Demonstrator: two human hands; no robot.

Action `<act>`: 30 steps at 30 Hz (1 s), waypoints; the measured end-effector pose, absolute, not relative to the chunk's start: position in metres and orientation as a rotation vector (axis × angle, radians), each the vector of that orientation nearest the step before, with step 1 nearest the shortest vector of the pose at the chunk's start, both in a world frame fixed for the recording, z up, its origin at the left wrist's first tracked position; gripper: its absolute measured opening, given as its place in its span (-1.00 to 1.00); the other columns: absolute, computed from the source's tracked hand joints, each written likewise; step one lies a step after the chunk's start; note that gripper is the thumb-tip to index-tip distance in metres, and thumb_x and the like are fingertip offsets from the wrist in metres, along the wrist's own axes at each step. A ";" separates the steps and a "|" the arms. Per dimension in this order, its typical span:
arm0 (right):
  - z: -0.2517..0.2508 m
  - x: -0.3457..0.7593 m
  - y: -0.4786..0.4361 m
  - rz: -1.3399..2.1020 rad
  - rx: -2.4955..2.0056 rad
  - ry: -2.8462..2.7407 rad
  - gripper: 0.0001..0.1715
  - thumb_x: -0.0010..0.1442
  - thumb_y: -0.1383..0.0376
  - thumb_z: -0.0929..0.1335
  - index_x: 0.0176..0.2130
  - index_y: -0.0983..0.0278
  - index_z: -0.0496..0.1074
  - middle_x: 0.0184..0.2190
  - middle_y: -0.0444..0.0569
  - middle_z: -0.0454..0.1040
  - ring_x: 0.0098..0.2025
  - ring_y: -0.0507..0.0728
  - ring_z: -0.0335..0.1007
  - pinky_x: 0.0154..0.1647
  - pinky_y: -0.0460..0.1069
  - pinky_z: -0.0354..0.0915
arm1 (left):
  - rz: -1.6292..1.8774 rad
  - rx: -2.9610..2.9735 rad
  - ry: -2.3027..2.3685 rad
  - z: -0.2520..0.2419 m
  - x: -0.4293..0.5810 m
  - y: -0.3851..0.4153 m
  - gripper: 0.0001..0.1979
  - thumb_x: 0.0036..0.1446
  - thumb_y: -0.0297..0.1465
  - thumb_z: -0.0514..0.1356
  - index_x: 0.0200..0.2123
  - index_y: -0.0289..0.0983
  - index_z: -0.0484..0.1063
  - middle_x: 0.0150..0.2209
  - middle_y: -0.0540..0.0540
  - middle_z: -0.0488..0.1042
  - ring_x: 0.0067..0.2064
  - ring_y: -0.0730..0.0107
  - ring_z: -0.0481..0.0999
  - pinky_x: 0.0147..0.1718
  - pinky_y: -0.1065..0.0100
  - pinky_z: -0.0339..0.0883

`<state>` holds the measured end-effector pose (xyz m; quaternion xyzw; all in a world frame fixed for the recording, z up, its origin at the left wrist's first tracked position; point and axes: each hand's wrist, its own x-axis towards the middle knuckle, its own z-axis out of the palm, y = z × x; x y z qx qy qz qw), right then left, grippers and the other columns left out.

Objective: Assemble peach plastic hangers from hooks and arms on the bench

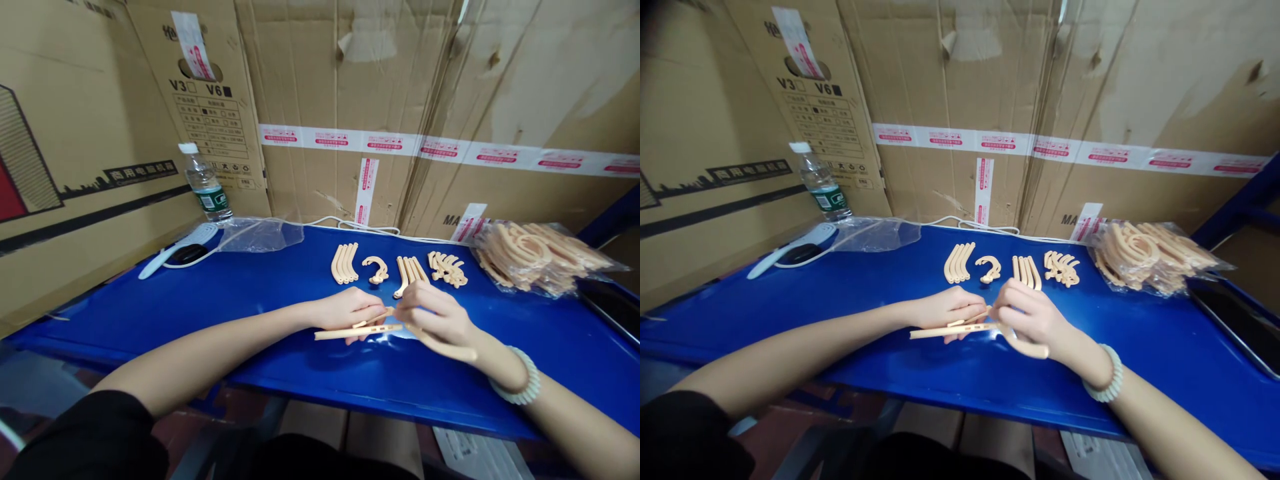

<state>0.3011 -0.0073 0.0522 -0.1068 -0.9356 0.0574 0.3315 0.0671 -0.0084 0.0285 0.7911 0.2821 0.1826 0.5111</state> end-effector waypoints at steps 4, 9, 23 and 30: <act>0.069 0.330 0.018 0.165 -0.646 -2.131 -0.77 0.41 0.20 0.28 -0.27 0.17 0.45 -0.27 0.04 0.54 -0.21 0.22 0.49 -0.13 0.13 0.42 | 0.516 1.478 0.602 0.019 0.068 -0.001 -0.56 0.27 0.00 0.16 -0.32 -0.29 0.38 -0.53 -0.04 0.49 -0.63 0.41 0.46 -0.63 0.44 0.28; 0.075 0.393 0.074 0.101 -1.510 -1.989 -0.72 0.26 0.30 0.30 -0.04 0.32 0.43 -0.27 0.11 0.58 -0.33 0.25 0.50 -0.26 0.10 0.40 | 0.630 1.144 0.494 0.007 0.066 0.010 -0.62 0.17 -0.12 0.27 -0.26 -0.37 0.49 -0.45 -0.24 0.60 -0.48 0.24 0.60 -0.47 0.35 0.45; 0.054 0.402 0.087 -0.056 -1.854 -1.992 -0.52 0.33 0.22 0.29 0.11 0.48 0.39 -0.35 0.19 0.58 -0.24 0.37 0.55 -0.17 0.15 0.39 | 0.891 0.892 0.648 0.021 0.070 0.001 -0.92 0.18 -0.45 0.28 -0.28 -0.35 0.55 -0.25 -0.22 0.62 -0.29 0.29 0.61 -0.28 0.34 0.50; 0.061 0.320 0.010 -0.169 -0.635 -2.360 -0.62 0.40 0.23 0.30 0.17 0.23 0.34 -0.05 0.15 0.48 -0.03 0.28 0.40 0.00 0.18 0.36 | 0.931 0.869 0.687 0.021 0.070 0.001 -0.86 0.13 -0.52 0.27 -0.22 -0.35 0.61 -0.31 -0.17 0.58 -0.34 0.37 0.55 -0.32 0.37 0.49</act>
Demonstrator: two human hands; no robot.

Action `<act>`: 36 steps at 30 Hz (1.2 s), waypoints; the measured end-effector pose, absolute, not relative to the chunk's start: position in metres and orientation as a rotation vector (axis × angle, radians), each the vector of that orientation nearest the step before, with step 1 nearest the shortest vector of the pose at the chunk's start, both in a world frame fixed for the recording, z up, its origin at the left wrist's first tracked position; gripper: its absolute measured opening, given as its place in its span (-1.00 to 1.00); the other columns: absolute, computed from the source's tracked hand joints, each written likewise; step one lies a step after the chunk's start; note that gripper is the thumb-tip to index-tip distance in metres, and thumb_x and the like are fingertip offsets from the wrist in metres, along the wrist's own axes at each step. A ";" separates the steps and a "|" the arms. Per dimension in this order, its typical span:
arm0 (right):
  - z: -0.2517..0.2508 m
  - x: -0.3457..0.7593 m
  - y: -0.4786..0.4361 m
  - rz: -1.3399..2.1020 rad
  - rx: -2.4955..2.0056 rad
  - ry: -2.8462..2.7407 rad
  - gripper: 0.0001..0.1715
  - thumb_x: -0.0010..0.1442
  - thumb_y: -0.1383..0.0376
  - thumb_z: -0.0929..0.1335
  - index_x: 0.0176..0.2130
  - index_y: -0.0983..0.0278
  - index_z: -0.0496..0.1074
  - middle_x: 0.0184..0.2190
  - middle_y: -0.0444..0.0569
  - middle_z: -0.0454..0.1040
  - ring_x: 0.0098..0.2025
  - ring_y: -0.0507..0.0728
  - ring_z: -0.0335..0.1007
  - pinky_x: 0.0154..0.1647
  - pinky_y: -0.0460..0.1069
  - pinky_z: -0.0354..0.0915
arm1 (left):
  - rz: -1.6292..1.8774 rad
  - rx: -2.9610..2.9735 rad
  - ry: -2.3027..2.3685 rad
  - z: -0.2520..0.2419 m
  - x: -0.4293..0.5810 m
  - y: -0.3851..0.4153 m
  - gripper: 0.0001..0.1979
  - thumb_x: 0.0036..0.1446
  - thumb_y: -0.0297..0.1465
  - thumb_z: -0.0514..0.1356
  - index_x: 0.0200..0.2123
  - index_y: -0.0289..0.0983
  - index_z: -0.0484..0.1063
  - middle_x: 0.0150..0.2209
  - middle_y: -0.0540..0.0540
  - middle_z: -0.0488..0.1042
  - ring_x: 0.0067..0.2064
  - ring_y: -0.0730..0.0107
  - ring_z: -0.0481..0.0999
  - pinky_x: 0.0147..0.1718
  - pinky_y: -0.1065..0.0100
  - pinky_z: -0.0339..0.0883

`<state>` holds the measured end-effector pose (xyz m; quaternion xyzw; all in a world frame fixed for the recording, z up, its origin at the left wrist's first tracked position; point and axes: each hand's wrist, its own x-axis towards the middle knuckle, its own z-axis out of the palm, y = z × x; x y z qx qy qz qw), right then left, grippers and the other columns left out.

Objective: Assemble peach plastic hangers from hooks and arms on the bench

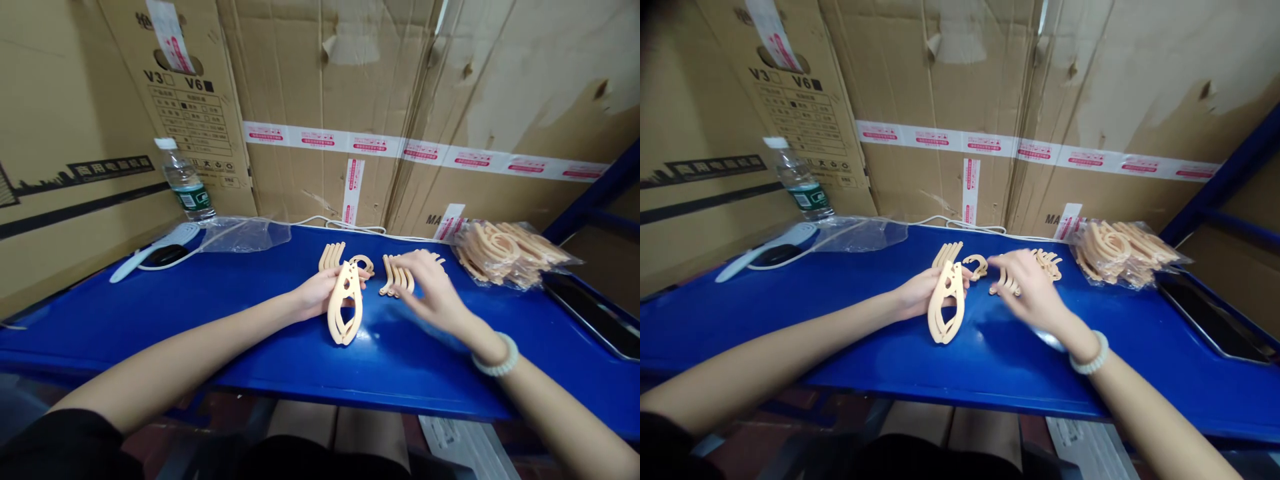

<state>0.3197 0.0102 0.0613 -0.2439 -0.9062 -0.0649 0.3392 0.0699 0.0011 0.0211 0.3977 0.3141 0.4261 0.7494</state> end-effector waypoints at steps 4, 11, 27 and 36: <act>0.050 0.283 -0.024 -0.244 -0.215 -2.692 -0.77 0.44 0.29 0.29 0.04 0.27 0.43 -0.05 0.12 0.51 0.04 0.26 0.37 0.05 0.18 0.32 | 0.969 0.832 0.687 0.018 0.071 0.003 -0.83 0.18 -0.47 0.26 -0.17 -0.35 0.60 -0.27 -0.21 0.61 -0.29 0.30 0.58 -0.28 0.32 0.49; 0.030 0.282 -0.018 -0.430 -0.243 -2.654 -0.84 0.44 0.39 0.27 -0.13 0.30 0.46 -0.19 0.02 0.54 -0.01 0.20 0.38 0.10 0.16 0.29 | 1.029 0.818 0.660 0.018 0.076 -0.002 -0.57 0.35 -0.08 0.11 -0.21 -0.32 0.56 -0.23 -0.25 0.62 -0.12 0.15 0.61 -0.09 0.20 0.49; 0.029 0.285 -0.019 -0.668 -0.564 -2.677 -0.72 0.34 0.46 0.21 -0.32 0.27 0.43 -0.37 0.00 0.42 -0.26 0.21 0.26 0.01 0.16 0.16 | 1.112 1.218 0.972 0.016 0.080 -0.017 -0.74 0.27 -0.22 0.21 -0.37 -0.30 0.39 -0.55 -0.04 0.53 -0.51 0.35 0.55 -0.46 0.41 0.42; 0.034 0.286 -0.020 -0.725 -0.439 -2.624 -0.60 0.42 0.49 0.13 -0.36 0.27 0.39 -0.47 -0.05 0.40 -0.36 0.15 0.25 -0.09 0.11 0.14 | 1.160 1.041 0.932 0.012 0.082 -0.015 -0.70 0.27 -0.22 0.21 -0.44 -0.27 0.30 -0.62 -0.03 0.48 -0.56 0.39 0.49 -0.51 0.44 0.38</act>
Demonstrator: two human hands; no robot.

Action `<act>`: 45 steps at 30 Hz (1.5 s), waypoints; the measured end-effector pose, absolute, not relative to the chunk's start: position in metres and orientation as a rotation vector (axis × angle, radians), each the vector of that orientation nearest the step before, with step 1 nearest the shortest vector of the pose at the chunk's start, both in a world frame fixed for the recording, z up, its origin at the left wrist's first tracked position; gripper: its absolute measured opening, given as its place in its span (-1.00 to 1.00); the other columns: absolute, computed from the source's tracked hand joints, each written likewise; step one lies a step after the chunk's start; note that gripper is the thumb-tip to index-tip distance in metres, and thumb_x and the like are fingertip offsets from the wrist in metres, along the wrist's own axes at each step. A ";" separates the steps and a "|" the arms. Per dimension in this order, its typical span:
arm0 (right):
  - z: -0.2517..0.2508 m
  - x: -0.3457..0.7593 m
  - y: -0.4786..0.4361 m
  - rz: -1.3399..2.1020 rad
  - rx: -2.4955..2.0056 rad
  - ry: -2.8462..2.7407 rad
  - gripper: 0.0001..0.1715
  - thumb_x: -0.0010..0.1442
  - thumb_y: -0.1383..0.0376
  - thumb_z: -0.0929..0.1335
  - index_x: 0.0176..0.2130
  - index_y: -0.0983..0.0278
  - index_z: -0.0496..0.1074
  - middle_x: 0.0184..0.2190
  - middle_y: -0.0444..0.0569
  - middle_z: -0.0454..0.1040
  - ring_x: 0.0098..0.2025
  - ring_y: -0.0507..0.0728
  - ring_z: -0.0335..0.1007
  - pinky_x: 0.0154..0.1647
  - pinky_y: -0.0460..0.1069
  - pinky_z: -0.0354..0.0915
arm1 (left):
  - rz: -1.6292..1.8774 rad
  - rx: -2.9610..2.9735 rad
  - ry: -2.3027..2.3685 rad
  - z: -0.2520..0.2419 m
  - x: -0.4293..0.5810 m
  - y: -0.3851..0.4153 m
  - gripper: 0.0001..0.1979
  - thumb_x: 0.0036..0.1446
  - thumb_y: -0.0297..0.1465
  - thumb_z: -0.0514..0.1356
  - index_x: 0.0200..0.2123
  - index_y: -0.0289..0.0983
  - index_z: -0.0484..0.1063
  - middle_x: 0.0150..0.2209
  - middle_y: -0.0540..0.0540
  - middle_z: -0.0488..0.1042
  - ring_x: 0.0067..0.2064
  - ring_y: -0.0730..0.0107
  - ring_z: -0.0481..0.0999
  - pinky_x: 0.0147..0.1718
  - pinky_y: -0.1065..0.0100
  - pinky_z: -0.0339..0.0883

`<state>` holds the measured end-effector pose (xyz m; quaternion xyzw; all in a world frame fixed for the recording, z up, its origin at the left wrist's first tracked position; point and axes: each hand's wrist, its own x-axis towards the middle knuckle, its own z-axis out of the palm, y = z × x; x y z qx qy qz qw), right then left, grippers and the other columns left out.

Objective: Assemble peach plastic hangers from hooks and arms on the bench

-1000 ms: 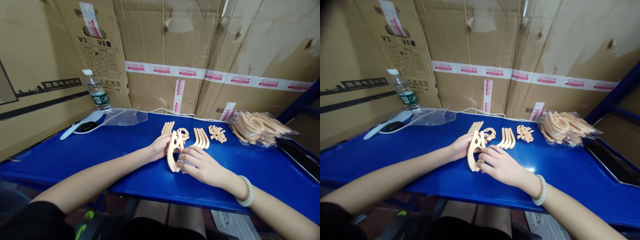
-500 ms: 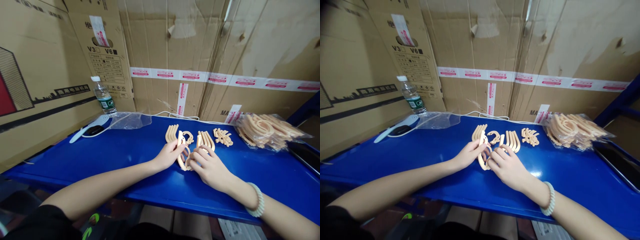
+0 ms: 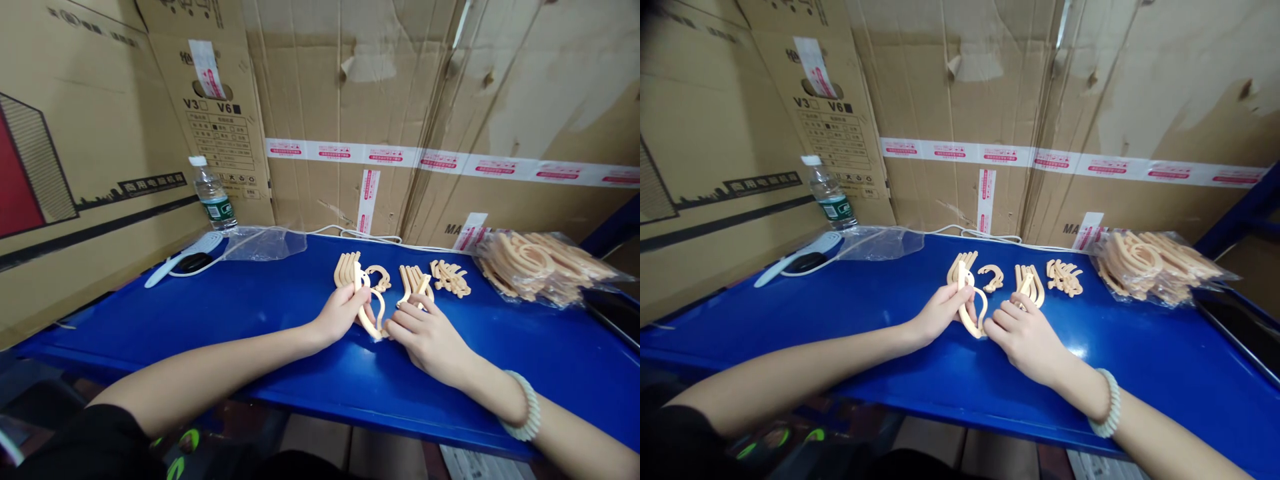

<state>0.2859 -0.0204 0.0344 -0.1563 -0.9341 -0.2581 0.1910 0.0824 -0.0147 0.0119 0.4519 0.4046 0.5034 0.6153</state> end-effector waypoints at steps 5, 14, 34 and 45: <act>0.046 0.301 -0.007 -0.540 -0.460 -2.525 -0.75 0.44 0.45 0.20 -0.25 0.25 0.37 -0.39 -0.06 0.50 -0.34 0.12 0.36 -0.09 0.09 0.17 | 1.196 0.917 0.931 0.011 0.081 -0.009 -0.70 0.34 -0.27 0.12 -0.44 -0.26 0.27 -0.64 0.01 0.42 -0.60 0.42 0.46 -0.53 0.43 0.40; 0.071 0.371 0.054 -0.281 -0.768 -2.426 -0.85 0.37 0.27 0.30 -0.07 0.13 0.44 -0.13 0.00 0.61 0.06 0.31 0.49 0.20 0.31 0.16 | 1.187 0.857 0.921 0.019 0.080 -0.011 -0.70 0.39 -0.36 0.06 -0.44 -0.29 0.31 -0.62 -0.03 0.43 -0.57 0.40 0.47 -0.47 0.35 0.48; 0.061 0.371 0.055 0.112 -1.094 -2.764 -0.75 0.04 0.46 0.37 -0.25 0.21 0.54 -0.33 -0.05 0.58 -0.25 0.21 0.51 -0.19 0.04 0.35 | 1.157 0.840 0.893 0.020 0.079 -0.009 -0.68 0.42 -0.38 0.03 -0.43 -0.31 0.31 -0.61 -0.04 0.42 -0.56 0.40 0.47 -0.46 0.33 0.49; 0.061 0.369 0.053 0.170 -1.115 -2.732 -0.85 0.16 0.29 0.36 -0.30 0.23 0.56 -0.33 0.00 0.61 -0.26 0.24 0.54 -0.20 0.08 0.36 | 1.127 0.834 0.846 0.021 0.075 -0.006 -0.68 0.37 -0.31 0.08 -0.44 -0.31 0.34 -0.59 -0.05 0.43 -0.54 0.37 0.49 -0.40 0.28 0.51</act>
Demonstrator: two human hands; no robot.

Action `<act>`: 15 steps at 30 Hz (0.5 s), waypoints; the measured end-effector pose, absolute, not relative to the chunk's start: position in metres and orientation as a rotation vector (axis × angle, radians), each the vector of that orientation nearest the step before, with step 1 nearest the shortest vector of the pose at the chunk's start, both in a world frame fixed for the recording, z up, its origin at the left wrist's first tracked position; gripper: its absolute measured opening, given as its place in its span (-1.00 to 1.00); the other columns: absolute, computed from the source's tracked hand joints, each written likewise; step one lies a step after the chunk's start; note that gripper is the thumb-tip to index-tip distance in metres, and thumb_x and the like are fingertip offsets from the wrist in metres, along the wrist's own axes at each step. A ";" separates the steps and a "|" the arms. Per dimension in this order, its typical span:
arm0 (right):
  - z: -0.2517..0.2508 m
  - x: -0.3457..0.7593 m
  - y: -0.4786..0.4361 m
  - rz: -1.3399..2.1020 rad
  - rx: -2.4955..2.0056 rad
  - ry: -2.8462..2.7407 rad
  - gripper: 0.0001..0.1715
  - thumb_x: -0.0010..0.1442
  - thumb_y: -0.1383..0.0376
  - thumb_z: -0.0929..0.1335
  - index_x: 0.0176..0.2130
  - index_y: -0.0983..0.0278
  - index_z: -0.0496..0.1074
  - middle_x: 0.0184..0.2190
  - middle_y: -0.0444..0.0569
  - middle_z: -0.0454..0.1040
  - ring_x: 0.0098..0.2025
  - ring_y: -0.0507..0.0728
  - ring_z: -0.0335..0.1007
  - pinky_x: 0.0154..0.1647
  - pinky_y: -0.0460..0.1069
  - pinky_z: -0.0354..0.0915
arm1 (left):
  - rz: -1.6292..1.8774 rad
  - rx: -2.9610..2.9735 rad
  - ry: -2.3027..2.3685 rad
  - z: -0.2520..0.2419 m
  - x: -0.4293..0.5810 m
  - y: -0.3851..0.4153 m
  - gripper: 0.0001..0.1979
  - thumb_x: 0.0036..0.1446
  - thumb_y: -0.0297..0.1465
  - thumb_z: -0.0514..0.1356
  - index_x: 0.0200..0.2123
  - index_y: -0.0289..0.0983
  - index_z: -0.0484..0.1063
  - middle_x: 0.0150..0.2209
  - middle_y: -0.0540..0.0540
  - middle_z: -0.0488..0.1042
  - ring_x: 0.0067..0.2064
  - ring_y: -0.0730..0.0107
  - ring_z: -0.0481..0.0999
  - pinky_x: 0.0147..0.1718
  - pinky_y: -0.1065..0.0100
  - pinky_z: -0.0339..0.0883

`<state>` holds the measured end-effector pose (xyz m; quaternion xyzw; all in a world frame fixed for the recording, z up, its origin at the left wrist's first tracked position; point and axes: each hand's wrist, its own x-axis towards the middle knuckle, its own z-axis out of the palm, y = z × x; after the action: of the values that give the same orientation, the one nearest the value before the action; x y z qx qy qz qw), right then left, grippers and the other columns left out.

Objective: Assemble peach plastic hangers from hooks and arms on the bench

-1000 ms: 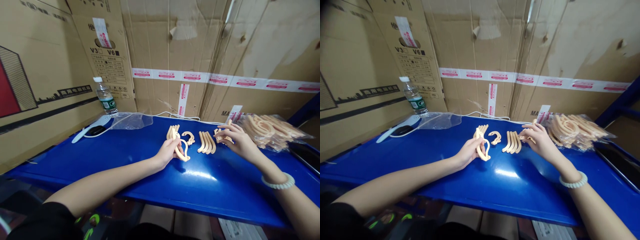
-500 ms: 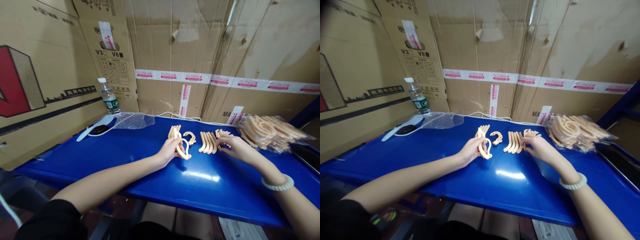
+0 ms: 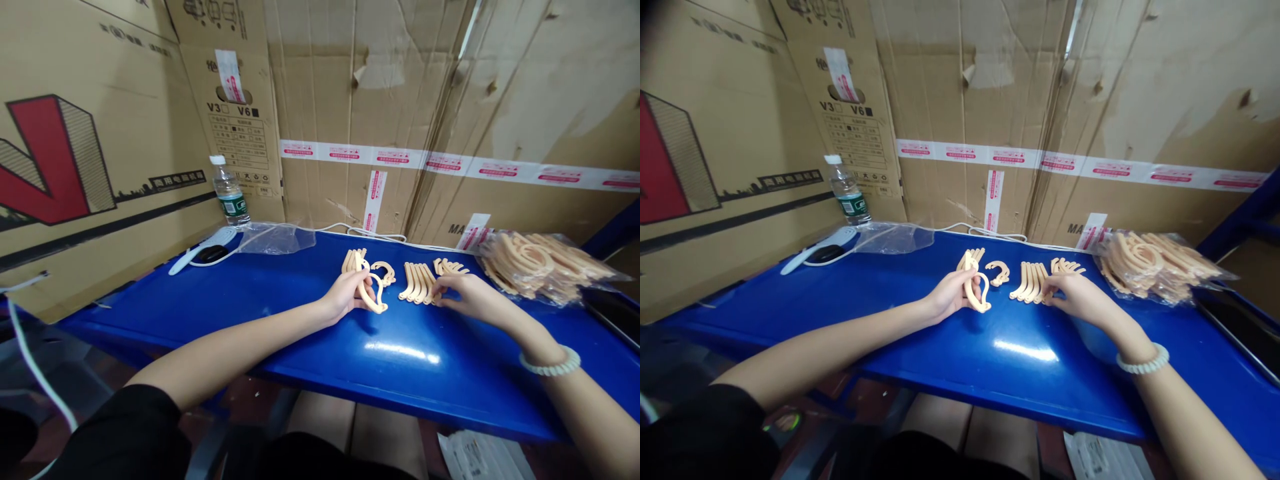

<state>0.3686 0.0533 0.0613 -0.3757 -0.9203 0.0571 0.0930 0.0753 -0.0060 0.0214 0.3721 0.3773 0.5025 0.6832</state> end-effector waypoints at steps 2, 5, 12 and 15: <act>0.061 0.368 0.054 0.178 -1.121 -2.734 -0.85 0.16 0.27 0.36 -0.29 0.23 0.56 -0.32 0.00 0.62 -0.26 0.24 0.55 -0.20 0.08 0.37 | 1.117 0.834 0.837 0.021 0.074 -0.005 -0.71 0.34 -0.32 0.10 -0.44 -0.31 0.34 -0.59 -0.05 0.43 -0.53 0.36 0.50 -0.41 0.28 0.50; 0.063 0.366 0.052 0.176 -1.113 -2.739 -0.83 0.18 0.23 0.37 -0.27 0.22 0.56 -0.30 0.01 0.63 -0.25 0.24 0.56 -0.20 0.09 0.39 | 1.101 0.845 0.817 0.021 0.073 -0.005 -0.79 0.26 -0.35 0.14 -0.43 -0.31 0.34 -0.56 -0.06 0.46 -0.49 0.32 0.53 -0.40 0.29 0.49; 0.061 0.359 0.047 0.003 -1.145 -2.753 -0.71 0.31 0.16 0.28 -0.25 0.24 0.54 -0.33 0.06 0.60 -0.28 0.25 0.54 -0.22 0.10 0.39 | 1.121 0.887 0.817 0.021 0.074 -0.005 -0.95 0.21 -0.46 0.15 -0.30 -0.33 0.39 -0.49 -0.05 0.48 -0.44 0.35 0.54 -0.39 0.33 0.49; 0.059 0.358 0.046 -0.078 -1.166 -2.718 -0.72 0.32 0.19 0.28 -0.24 0.25 0.53 -0.34 0.08 0.59 -0.27 0.26 0.54 -0.22 0.11 0.41 | 1.151 0.934 0.832 0.020 0.075 -0.006 -0.94 0.24 -0.46 0.17 -0.24 -0.33 0.41 -0.44 -0.03 0.45 -0.42 0.36 0.55 -0.40 0.33 0.50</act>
<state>0.3576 0.0461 0.0586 -0.3923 -0.9149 -0.0263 0.0914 0.0747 -0.0059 0.0199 0.4127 0.3677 0.5088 0.6600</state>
